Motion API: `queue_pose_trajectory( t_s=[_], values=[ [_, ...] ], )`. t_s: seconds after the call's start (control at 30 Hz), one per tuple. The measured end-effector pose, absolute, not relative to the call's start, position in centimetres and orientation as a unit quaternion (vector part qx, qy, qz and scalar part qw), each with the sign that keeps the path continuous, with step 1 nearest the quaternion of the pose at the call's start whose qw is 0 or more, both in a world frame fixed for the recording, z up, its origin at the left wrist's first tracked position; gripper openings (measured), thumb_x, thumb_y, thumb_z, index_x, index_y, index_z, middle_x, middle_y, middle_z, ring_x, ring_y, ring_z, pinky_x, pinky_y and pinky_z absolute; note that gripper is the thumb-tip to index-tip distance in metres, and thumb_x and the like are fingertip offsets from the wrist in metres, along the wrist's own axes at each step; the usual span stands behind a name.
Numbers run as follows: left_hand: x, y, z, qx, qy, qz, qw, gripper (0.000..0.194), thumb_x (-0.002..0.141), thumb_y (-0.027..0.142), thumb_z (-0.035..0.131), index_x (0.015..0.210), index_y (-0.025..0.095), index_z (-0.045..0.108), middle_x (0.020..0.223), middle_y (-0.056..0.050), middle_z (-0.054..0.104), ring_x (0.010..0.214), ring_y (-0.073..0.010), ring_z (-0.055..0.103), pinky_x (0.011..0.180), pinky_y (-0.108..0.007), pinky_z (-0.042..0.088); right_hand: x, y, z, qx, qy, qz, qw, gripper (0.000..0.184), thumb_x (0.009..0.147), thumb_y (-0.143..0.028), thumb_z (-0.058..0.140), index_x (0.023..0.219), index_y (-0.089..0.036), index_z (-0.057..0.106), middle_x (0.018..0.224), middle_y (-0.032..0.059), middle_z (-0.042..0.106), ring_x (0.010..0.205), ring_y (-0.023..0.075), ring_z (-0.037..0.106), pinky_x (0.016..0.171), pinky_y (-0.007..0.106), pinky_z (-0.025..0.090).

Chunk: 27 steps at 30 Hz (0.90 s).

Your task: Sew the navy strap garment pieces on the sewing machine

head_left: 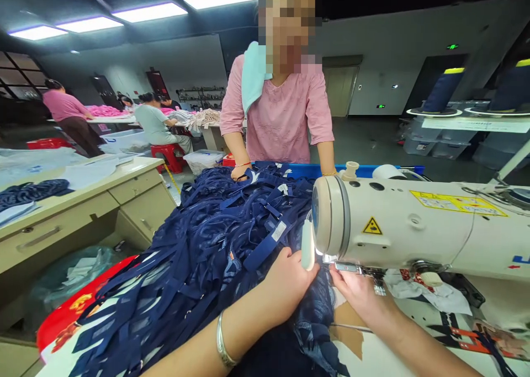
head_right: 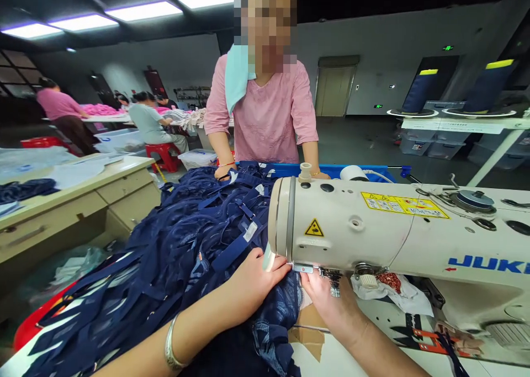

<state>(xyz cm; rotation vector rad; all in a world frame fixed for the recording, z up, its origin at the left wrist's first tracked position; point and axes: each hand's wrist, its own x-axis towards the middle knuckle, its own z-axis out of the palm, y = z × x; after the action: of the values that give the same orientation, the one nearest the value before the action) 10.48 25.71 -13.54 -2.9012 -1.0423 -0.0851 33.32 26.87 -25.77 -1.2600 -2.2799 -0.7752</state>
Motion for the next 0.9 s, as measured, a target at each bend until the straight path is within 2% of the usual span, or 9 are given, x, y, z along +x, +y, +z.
queue_pose_trajectory(
  t_s=[0.1,0.2,0.3,0.43,0.53,0.6,0.7,0.77,0.9],
  values=[
    [10.5,26.2,-13.9,-0.937,-0.343,-0.058,0.025,0.025,0.090,0.013,0.046,0.114,0.020,0.052,0.106,-0.005,0.062,0.100,-0.0222,0.054,0.078,-0.038,0.035,33.3,26.7,-25.7,-0.424,-0.825,-0.327,0.181,0.036,0.088,-0.005,0.040,0.106,-0.024,0.064,0.071,0.0026,0.063,0.055,0.0154,0.054,0.049,0.027,0.037],
    [10.7,27.0,-14.3,-0.925,-0.368,-0.088,0.020,0.017,0.097,0.017,0.043,0.106,0.023,0.056,0.100,-0.002,0.064,0.100,-0.0211,0.055,0.084,-0.041,0.034,32.8,26.9,-24.9,-0.453,-0.812,-0.318,0.187,0.028,0.088,-0.009,0.042,0.091,-0.024,0.065,0.066,0.0028,0.061,0.057,0.0165,0.055,0.054,0.028,0.040],
    [11.1,27.1,-14.2,-0.921,-0.385,-0.057,0.028,0.018,0.098,0.019,0.043,0.105,0.022,0.059,0.099,-0.003,0.065,0.098,-0.0221,0.056,0.082,-0.040,0.036,31.9,26.8,-24.3,-0.478,-0.799,-0.293,0.218,0.025,0.089,-0.014,0.042,0.081,-0.023,0.064,0.068,0.0039,0.062,0.059,0.0173,0.056,0.060,0.030,0.042],
    [11.1,26.3,-14.2,-0.922,-0.386,-0.005,0.031,0.024,0.098,0.018,0.045,0.119,0.023,0.056,0.104,-0.007,0.064,0.099,-0.0233,0.057,0.077,-0.036,0.039,31.5,26.1,-24.3,-0.500,-0.805,-0.243,0.207,0.026,0.092,-0.016,0.039,0.090,-0.022,0.064,0.079,0.0053,0.065,0.063,0.0174,0.057,0.063,0.031,0.042],
    [10.9,26.2,-14.4,-0.924,-0.380,-0.018,0.040,0.027,0.098,0.020,0.045,0.122,0.025,0.055,0.103,-0.006,0.064,0.098,-0.0242,0.056,0.079,-0.038,0.041,32.0,25.8,-24.9,-0.492,-0.826,-0.225,0.157,0.036,0.087,-0.004,0.036,0.097,-0.023,0.065,0.084,0.0055,0.066,0.066,0.0177,0.059,0.064,0.031,0.043],
    [10.7,26.3,-14.4,-0.926,-0.374,-0.024,0.041,0.028,0.098,0.020,0.042,0.122,0.025,0.055,0.102,-0.006,0.063,0.096,-0.0247,0.056,0.079,-0.038,0.042,32.4,25.9,-25.3,-0.480,-0.839,-0.187,0.177,0.036,0.086,-0.004,0.038,0.095,-0.024,0.066,0.086,0.0054,0.067,0.075,0.0195,0.062,0.068,0.031,0.045],
    [10.6,26.2,-14.1,-0.931,-0.363,-0.023,0.023,0.030,0.097,0.019,0.042,0.126,0.024,0.053,0.108,-0.008,0.062,0.100,-0.0250,0.055,0.081,-0.038,0.044,32.5,26.4,-25.8,-0.493,-0.829,-0.105,0.243,0.024,0.091,-0.017,0.044,0.093,-0.025,0.067,0.090,0.0046,0.068,0.084,0.0199,0.063,0.076,0.030,0.048],
    [10.8,26.0,-13.8,-0.927,-0.373,-0.020,0.012,0.030,0.098,0.019,0.042,0.126,0.022,0.053,0.110,-0.009,0.061,0.102,-0.0250,0.054,0.084,-0.039,0.045,32.2,26.6,-25.8,-0.506,-0.817,-0.125,0.248,0.025,0.092,-0.019,0.044,0.092,-0.025,0.068,0.085,0.0042,0.069,0.073,0.0175,0.063,0.069,0.028,0.047],
    [11.6,25.8,-13.2,-0.913,-0.407,-0.009,0.012,0.028,0.099,0.019,0.041,0.121,0.021,0.058,0.105,-0.009,0.062,0.101,-0.0253,0.055,0.085,-0.039,0.045,31.0,26.3,-24.5,-0.523,-0.775,-0.273,0.227,0.029,0.090,-0.011,0.042,0.083,-0.021,0.069,0.070,0.0043,0.067,0.054,0.0160,0.057,0.053,0.028,0.040]
  ],
)
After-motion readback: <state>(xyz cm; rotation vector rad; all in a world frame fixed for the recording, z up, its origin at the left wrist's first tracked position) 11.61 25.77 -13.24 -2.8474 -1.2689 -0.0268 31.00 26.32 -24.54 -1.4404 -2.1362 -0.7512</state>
